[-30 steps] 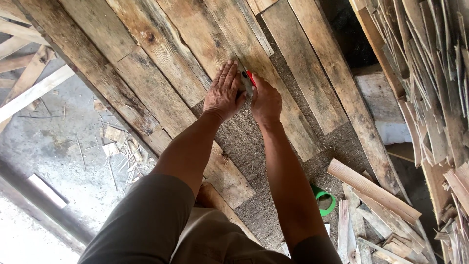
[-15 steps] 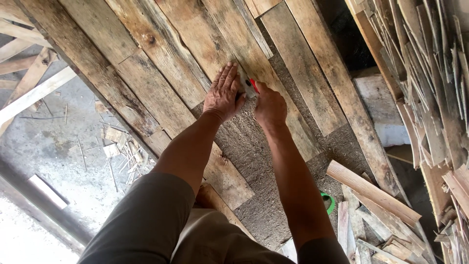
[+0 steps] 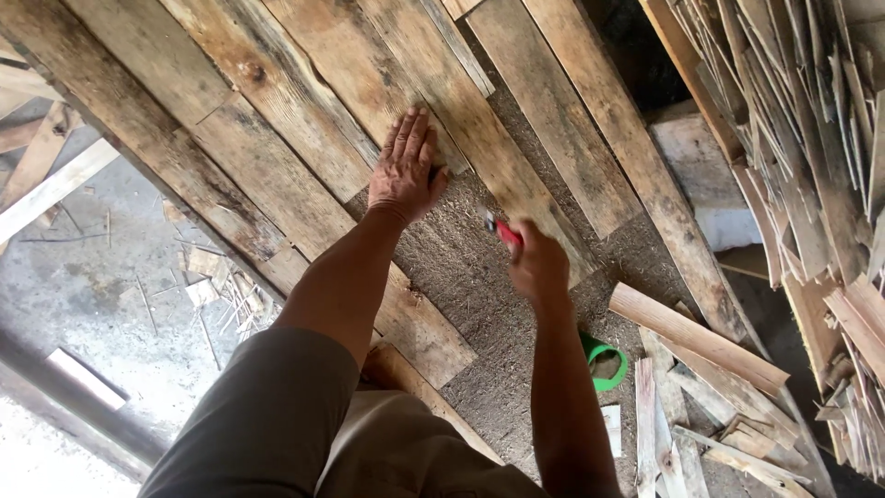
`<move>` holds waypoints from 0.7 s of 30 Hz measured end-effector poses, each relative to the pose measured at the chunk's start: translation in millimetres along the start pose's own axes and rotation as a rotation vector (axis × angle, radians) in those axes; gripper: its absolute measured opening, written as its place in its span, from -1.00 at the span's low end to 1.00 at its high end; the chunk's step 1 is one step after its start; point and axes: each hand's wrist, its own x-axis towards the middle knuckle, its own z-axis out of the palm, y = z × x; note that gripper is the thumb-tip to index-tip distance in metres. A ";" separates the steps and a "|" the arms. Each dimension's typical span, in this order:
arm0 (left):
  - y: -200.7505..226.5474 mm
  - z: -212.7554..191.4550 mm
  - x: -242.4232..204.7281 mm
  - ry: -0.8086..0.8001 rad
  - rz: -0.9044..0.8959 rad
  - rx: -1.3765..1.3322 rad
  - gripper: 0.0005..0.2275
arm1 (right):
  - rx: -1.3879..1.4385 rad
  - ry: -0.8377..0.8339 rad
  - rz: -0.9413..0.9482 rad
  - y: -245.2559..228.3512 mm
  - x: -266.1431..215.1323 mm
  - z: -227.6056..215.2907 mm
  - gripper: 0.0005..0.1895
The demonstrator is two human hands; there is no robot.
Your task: Laying thin wood strips in a decorative pattern and cutting them to size with a utility knife.
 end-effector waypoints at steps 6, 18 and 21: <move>5.8 -13.4 -2.8 -0.020 0.008 0.008 -0.41 | 0.137 -0.017 -0.169 56.2 -18.8 31.9 -0.82; 10.3 -22.5 0.6 -0.091 -0.023 0.043 -0.44 | 0.101 0.377 -0.250 -40.8 91.3 44.4 -0.86; 8.8 -20.4 1.5 -0.092 -0.020 0.047 -0.43 | 0.035 0.483 -0.274 -56.2 98.5 44.0 -0.86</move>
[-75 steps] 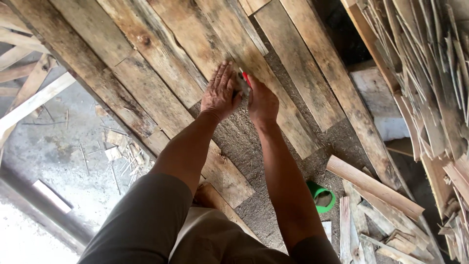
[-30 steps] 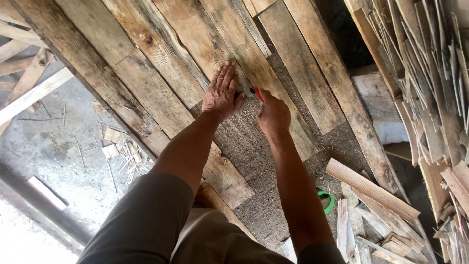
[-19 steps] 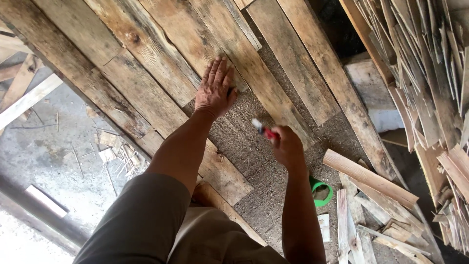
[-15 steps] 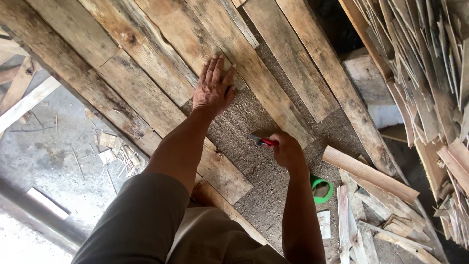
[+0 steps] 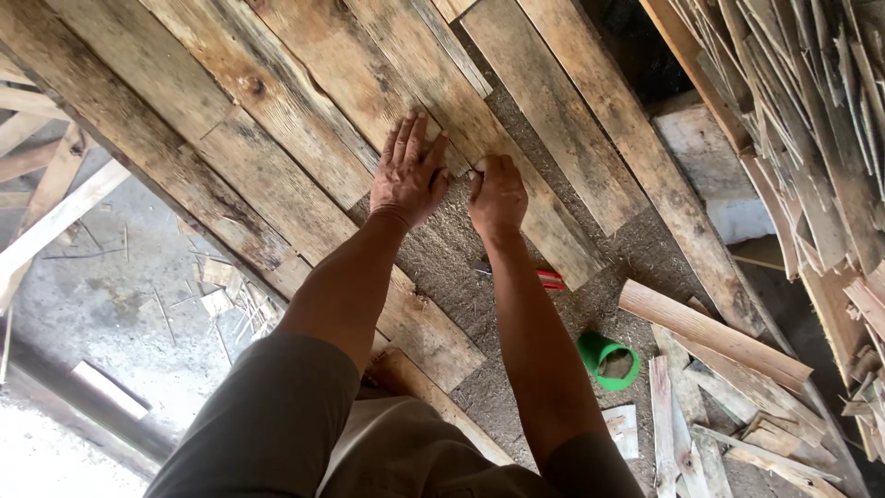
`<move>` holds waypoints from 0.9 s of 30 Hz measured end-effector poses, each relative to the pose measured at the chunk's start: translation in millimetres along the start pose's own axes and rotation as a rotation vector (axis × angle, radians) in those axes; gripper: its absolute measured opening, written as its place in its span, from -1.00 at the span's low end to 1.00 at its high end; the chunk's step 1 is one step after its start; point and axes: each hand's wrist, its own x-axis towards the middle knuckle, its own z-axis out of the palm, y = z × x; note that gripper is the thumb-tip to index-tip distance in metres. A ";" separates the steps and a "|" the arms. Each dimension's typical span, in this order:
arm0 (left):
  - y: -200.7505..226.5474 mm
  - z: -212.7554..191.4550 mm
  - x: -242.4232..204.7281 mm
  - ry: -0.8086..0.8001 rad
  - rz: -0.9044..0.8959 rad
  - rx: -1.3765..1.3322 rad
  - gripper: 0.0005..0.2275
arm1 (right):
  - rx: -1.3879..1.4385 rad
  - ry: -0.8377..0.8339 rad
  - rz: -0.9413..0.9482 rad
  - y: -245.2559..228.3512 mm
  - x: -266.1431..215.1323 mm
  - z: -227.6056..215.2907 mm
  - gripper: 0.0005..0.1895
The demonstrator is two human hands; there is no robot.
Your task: Laying thin wood strips in a decorative pattern and cutting them to size with a utility knife.
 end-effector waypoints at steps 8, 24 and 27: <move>-1.4 4.2 1.2 0.003 -0.005 0.025 -0.40 | -0.243 -0.014 -0.050 16.4 -3.1 23.9 -0.81; -3.4 3.0 -0.2 0.053 0.045 -0.022 -0.32 | -0.009 0.023 0.201 86.2 -110.7 -76.7 -0.34; -2.1 1.4 1.4 0.067 0.048 -0.020 -0.32 | -0.058 0.033 0.125 100.7 -112.8 -66.6 -0.16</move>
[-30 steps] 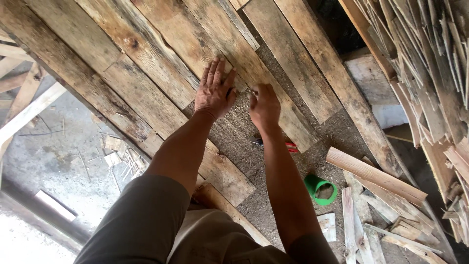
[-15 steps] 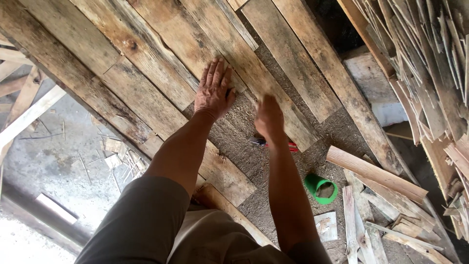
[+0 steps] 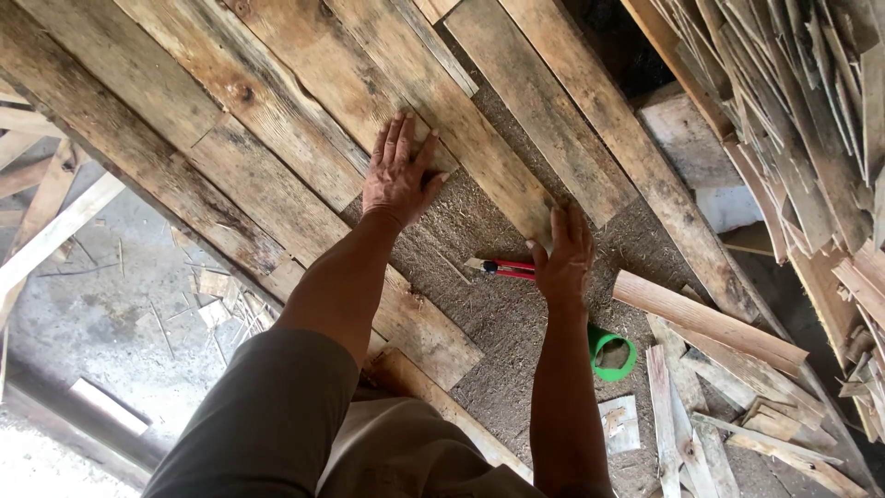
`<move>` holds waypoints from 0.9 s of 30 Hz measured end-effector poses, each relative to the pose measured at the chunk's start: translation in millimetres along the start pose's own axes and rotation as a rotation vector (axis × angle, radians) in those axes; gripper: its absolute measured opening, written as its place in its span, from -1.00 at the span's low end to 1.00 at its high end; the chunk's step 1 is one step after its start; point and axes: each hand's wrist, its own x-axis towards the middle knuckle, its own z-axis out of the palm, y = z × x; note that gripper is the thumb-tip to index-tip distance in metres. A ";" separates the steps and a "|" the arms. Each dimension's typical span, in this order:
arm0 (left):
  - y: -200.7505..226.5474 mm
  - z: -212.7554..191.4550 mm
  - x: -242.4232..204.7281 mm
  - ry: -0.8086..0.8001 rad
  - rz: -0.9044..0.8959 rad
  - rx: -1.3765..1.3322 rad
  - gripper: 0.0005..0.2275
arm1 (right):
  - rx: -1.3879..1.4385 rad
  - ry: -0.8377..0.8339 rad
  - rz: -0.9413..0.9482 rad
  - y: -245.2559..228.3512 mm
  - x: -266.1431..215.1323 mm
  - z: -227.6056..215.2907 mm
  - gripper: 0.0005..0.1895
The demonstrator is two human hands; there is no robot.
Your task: Laying thin wood strips in a decorative pattern and cutting them to size with a utility knife.
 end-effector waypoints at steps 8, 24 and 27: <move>0.0 1.8 -1.7 -0.022 -0.014 -0.012 -0.33 | -0.049 -0.058 -0.018 -1.7 -0.9 1.5 -0.20; 1.4 -1.2 -0.5 -0.056 -0.024 0.004 -0.34 | -0.033 -0.056 -0.040 5.7 -3.9 11.5 -0.28; 3.0 -4.1 0.0 -0.083 -0.036 0.008 -0.35 | -0.076 -0.102 -0.008 7.2 -2.2 14.5 -0.28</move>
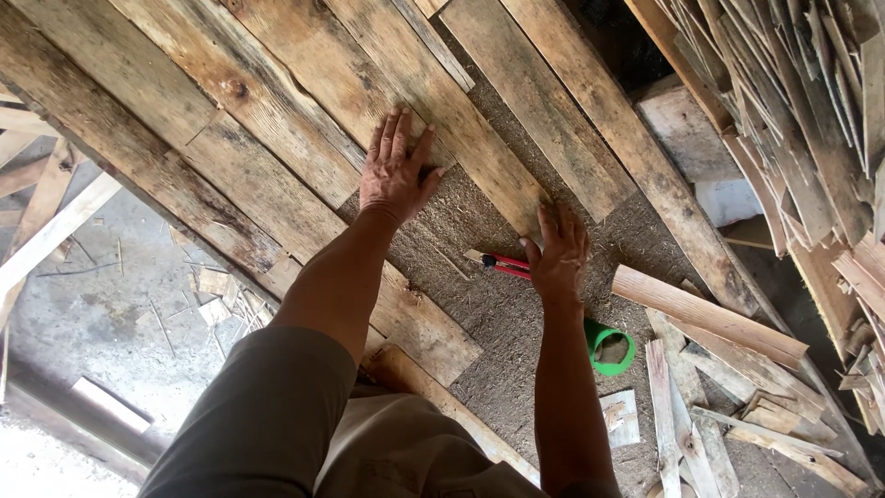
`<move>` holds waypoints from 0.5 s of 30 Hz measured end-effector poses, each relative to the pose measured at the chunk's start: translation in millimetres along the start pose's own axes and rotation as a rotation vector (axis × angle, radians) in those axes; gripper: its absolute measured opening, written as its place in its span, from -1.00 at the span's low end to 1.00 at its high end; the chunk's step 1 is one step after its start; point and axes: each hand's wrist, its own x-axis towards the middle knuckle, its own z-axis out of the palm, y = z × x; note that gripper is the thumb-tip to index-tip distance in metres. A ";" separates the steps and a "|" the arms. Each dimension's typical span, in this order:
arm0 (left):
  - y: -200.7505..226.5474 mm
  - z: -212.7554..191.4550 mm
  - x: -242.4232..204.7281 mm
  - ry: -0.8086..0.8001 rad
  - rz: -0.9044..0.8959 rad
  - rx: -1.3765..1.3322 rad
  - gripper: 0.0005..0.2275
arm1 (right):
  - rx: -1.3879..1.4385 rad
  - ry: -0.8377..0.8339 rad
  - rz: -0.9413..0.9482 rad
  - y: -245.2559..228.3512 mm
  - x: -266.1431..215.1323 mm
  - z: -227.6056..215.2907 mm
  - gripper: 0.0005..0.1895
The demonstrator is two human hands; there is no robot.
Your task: Laying thin wood strips in a decorative pattern and cutting them to size with a utility knife.
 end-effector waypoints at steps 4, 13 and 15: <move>1.0 -1.4 -1.2 -0.012 -0.011 -0.001 -0.35 | -0.023 -0.013 0.008 -2.0 -1.0 -0.1 -0.30; -0.6 3.8 -0.8 0.008 -0.002 -0.002 -0.35 | -0.033 -0.009 0.015 -2.0 -2.0 3.0 -0.33; 0.2 1.8 -1.0 0.012 -0.001 -0.003 -0.35 | -0.040 -0.008 0.015 -2.7 -1.6 2.8 -0.32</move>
